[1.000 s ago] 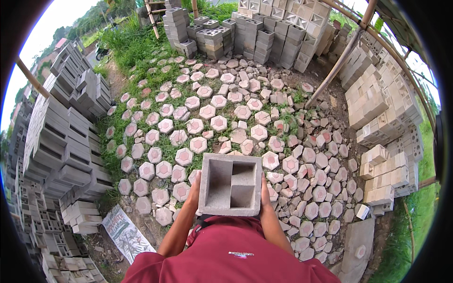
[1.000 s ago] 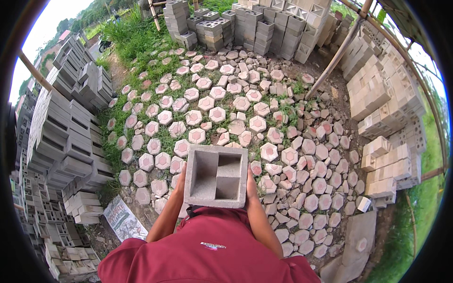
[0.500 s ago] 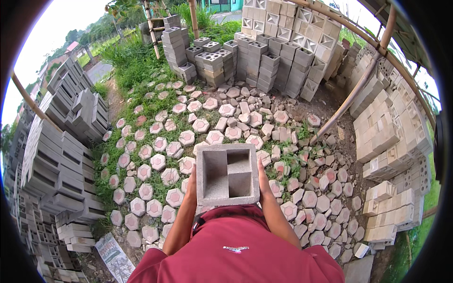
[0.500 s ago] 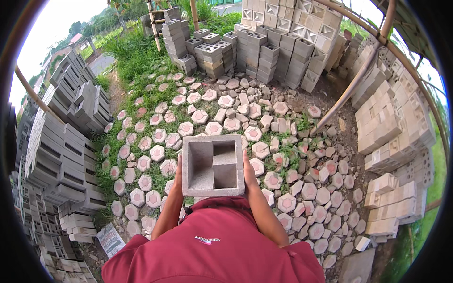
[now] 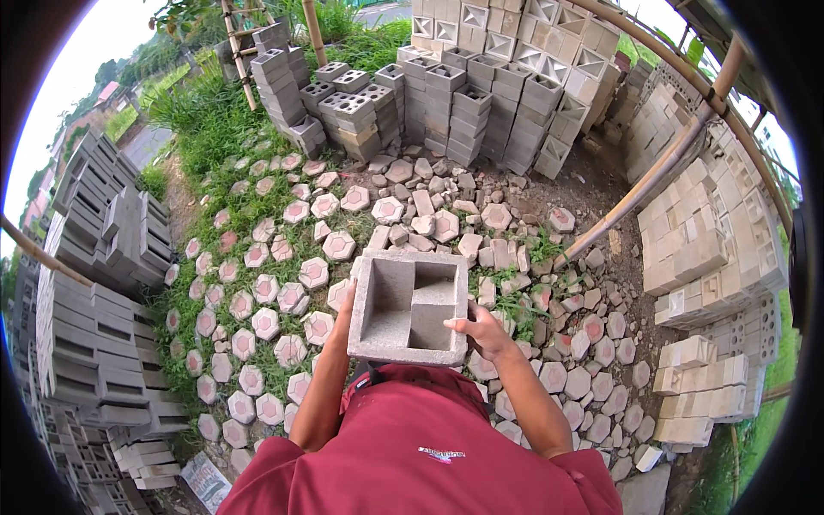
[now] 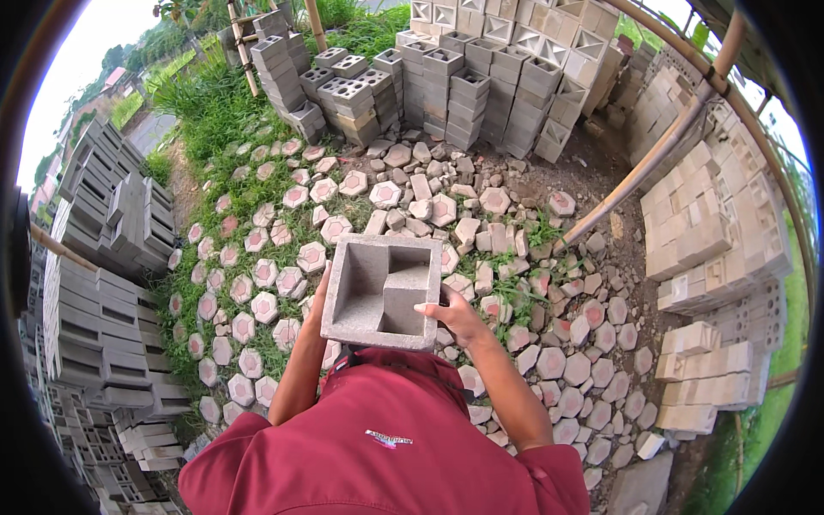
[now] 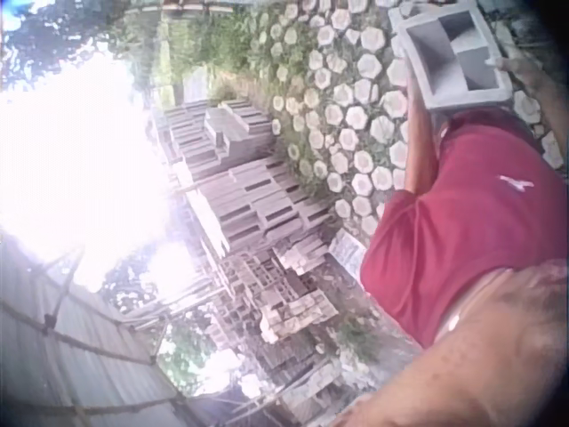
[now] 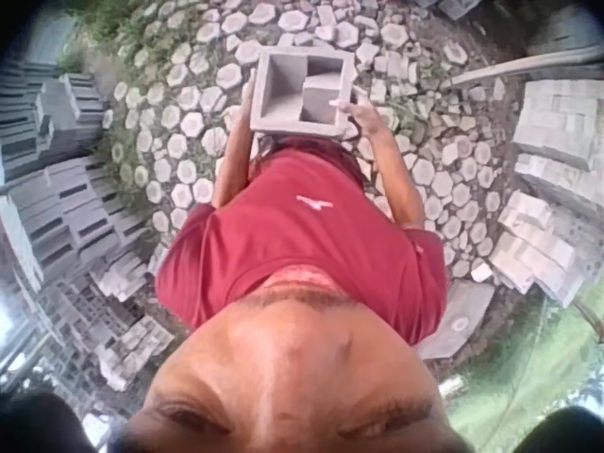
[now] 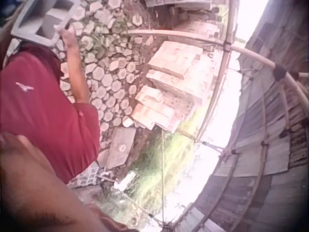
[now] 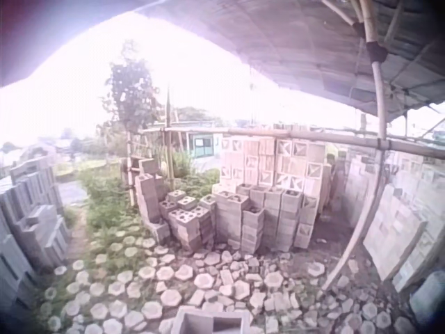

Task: The person picks up hollow concrete blocks from a pile and stacks them one by one into an organized vertical column.

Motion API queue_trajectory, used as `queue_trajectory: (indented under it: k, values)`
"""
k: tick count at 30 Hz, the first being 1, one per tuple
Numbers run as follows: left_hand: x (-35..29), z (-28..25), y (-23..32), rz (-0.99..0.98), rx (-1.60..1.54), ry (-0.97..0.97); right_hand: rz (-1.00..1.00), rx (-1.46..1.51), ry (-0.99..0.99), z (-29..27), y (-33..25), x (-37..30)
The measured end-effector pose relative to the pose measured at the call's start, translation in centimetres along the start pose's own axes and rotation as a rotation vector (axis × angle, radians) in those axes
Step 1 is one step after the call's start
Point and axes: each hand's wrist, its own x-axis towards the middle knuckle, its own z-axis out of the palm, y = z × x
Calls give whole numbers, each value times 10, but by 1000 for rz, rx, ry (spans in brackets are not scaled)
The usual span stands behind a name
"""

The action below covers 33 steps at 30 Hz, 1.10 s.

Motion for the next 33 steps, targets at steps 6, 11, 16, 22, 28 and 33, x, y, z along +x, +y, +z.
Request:
queue_trajectory:
  k: [6,11,16,22,28,33]
  values:
    - [157,6,36,-78,118,-91,75,-16,35,-73,-36,111]
    - [313,16,85,59,293,-166,46,24,104,-124,-82,237]
    - [415,28,126,-277,246,-161,196,19,127,-168,-96,320]
    - [520,15,146,-150,591,-62,376,38,145,-225,-104,402]
    - [645,14,170,-304,419,64,471,90,235,-293,-152,504]
    - [785,-14,143,-314,686,75,529,-80,387,-381,-130,605]
